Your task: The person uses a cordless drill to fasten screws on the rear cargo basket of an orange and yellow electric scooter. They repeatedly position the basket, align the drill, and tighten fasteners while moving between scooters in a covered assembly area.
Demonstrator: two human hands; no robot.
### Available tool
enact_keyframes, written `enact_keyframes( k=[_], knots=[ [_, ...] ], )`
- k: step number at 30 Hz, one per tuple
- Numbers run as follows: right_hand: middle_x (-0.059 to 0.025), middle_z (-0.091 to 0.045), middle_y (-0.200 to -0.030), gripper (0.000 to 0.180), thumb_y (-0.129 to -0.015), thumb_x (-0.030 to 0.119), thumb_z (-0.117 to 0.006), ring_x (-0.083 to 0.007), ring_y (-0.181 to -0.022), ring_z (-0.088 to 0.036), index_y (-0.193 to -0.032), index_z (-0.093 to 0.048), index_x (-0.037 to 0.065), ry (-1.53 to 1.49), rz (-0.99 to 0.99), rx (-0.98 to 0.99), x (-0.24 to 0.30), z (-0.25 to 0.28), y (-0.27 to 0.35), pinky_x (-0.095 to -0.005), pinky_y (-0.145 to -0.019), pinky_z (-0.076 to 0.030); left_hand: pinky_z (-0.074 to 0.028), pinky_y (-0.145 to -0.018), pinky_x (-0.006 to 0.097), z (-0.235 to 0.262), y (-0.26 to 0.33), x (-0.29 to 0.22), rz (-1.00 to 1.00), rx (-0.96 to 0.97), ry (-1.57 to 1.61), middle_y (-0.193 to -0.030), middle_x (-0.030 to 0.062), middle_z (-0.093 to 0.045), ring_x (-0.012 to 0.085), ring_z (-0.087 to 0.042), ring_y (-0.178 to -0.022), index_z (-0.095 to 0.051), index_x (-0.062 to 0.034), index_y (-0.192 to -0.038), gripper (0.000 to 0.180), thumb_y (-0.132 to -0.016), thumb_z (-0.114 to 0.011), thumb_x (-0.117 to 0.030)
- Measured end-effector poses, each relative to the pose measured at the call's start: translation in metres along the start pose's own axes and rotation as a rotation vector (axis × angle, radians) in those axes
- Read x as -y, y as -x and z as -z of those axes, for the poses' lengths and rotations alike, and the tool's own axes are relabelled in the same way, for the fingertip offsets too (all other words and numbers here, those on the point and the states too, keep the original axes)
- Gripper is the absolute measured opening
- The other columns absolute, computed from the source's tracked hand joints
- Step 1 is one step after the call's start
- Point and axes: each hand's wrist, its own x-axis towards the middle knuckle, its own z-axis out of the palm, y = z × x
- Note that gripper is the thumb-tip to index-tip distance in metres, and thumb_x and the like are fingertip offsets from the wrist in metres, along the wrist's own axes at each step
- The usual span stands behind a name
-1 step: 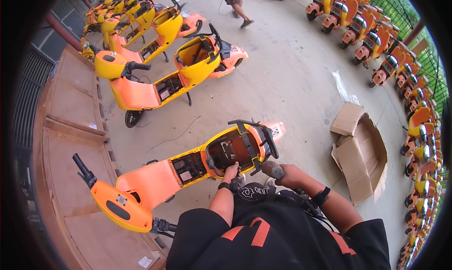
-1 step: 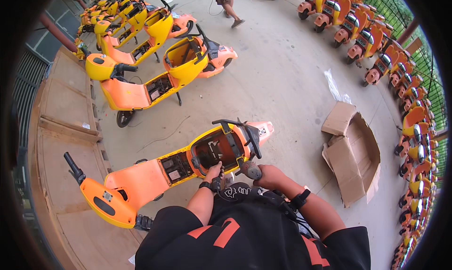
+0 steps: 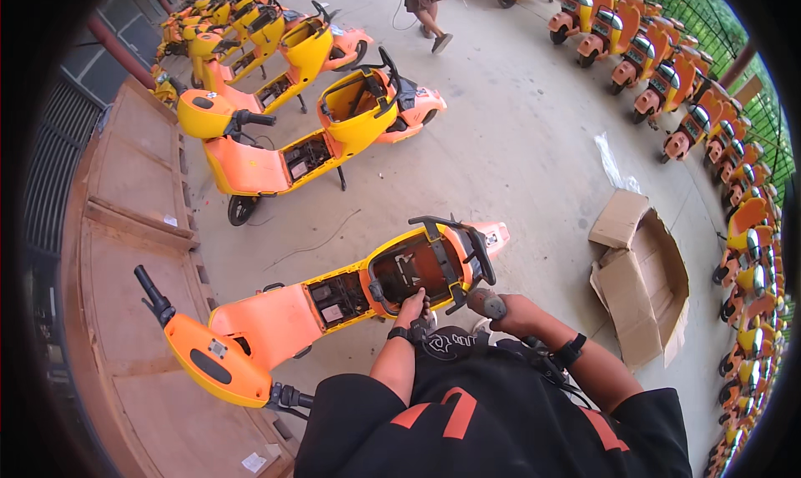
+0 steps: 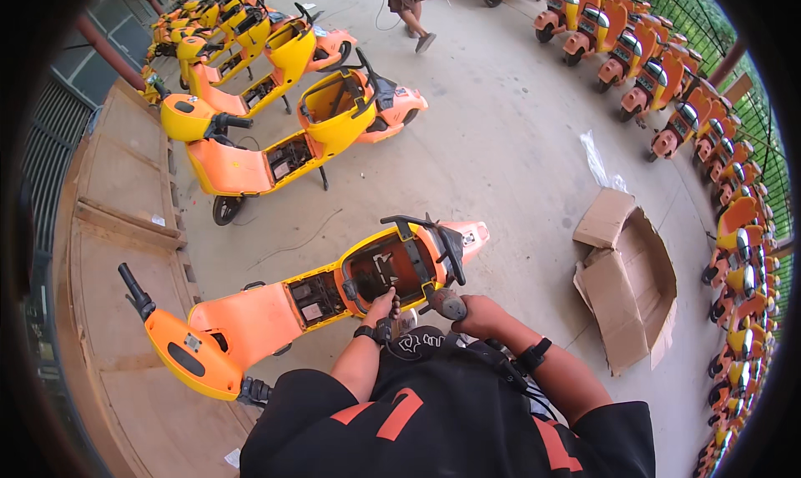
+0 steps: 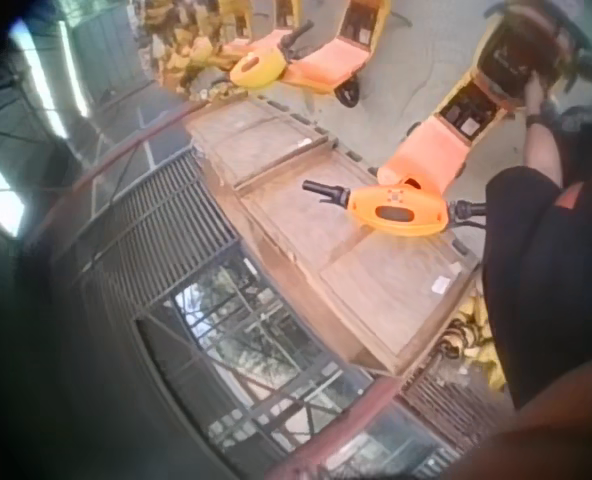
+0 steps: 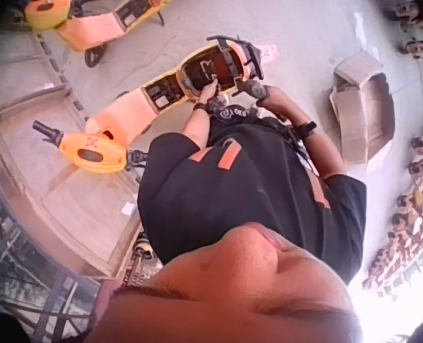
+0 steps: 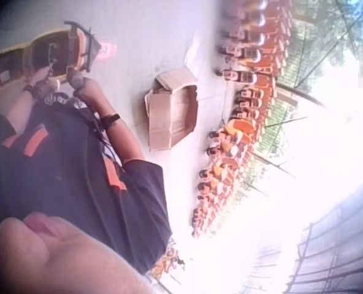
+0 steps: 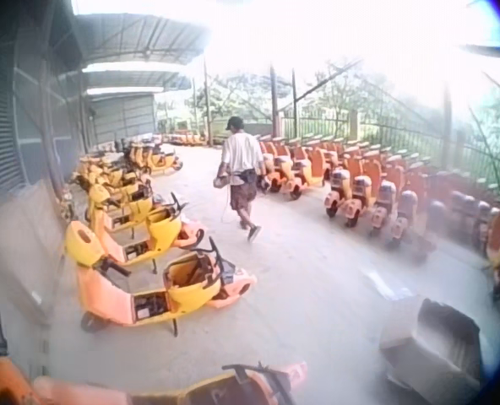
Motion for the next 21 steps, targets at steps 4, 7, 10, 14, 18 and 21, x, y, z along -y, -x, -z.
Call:
enact_keyframes(
  k=[4, 7, 10, 14, 18, 21],
  knots=[
    [-0.017, -0.07, -0.091, 0.043, -0.067, 0.019, -0.072, -0.0313, -0.086, -0.067, -0.107, -0.066, 0.004, 0.091, 0.121, 0.054, -0.013, 0.043, 0.014, -0.0391, -0.081, -0.052, -0.041, -0.047, 0.028, -0.028, 0.036, -0.025, -0.039, 0.092, 0.21, -0.071, 0.0054, -0.059, 0.0164, -0.053, -0.055, -0.06, -0.0062, -0.084, 0.032, -0.099, -0.053, -0.034],
    [-0.0106, -0.07, -0.088, 0.039, -0.068, 0.01, -0.07, -0.0212, -0.082, -0.066, -0.107, -0.068, 0.002, 0.056, -0.016, 0.233, 0.009, 0.076, 0.027, -0.0338, -0.073, -0.053, -0.043, -0.05, 0.028, -0.002, 0.059, -0.027, -0.081, 0.057, 0.289, -0.076, 0.0079, -0.063, 0.0181, -0.056, -0.06, -0.063, -0.0042, -0.089, 0.027, -0.098, -0.049, -0.026],
    [-0.008, -0.068, -0.086, 0.036, -0.066, 0.008, -0.07, -0.0167, -0.079, -0.064, -0.1, -0.068, 0.001, -0.155, 0.239, 0.184, -0.043, 0.103, 0.036, -0.0318, -0.069, -0.053, -0.047, -0.056, 0.029, -0.009, 0.077, -0.028, -0.252, 0.152, 0.456, -0.084, 0.0095, -0.065, 0.0201, -0.061, -0.07, -0.064, -0.0025, -0.1, 0.022, -0.096, -0.048, -0.017],
    [-0.0105, -0.068, -0.1, 0.059, -0.06, -0.007, -0.068, -0.0208, -0.087, -0.065, -0.118, -0.063, 0.002, -0.496, 0.391, 0.2, -0.03, 0.148, 0.081, -0.0355, -0.07, -0.055, -0.047, -0.06, 0.026, -0.026, 0.116, -0.027, -0.462, 0.251, 0.482, -0.092, 0.0064, -0.064, 0.0166, -0.06, -0.076, -0.064, -0.0041, -0.107, 0.016, -0.098, -0.054, -0.014],
    [-0.0102, -0.067, -0.1, 0.058, -0.059, -0.011, -0.068, -0.0212, -0.085, -0.065, -0.116, -0.063, 0.001, -0.695, 0.483, 0.108, -0.037, 0.165, 0.109, -0.0351, -0.067, -0.055, -0.041, -0.055, 0.024, -0.05, 0.147, -0.035, -0.461, 0.4, 0.589, -0.084, 0.0021, -0.06, 0.0125, -0.053, -0.069, -0.064, -0.0054, -0.106, 0.024, -0.097, -0.062, -0.028],
    [-0.0107, -0.068, -0.095, 0.053, -0.062, -0.008, -0.07, -0.0208, -0.079, -0.066, -0.114, -0.064, 0.001, -0.739, 0.486, 0.188, -0.05, 0.168, 0.114, -0.0348, -0.067, -0.055, -0.04, -0.054, 0.024, -0.06, 0.156, -0.041, -0.479, 0.408, 0.677, -0.081, 0.002, -0.058, 0.0124, -0.053, -0.068, -0.062, -0.0059, -0.104, 0.028, -0.098, -0.06, -0.033]
  ],
)
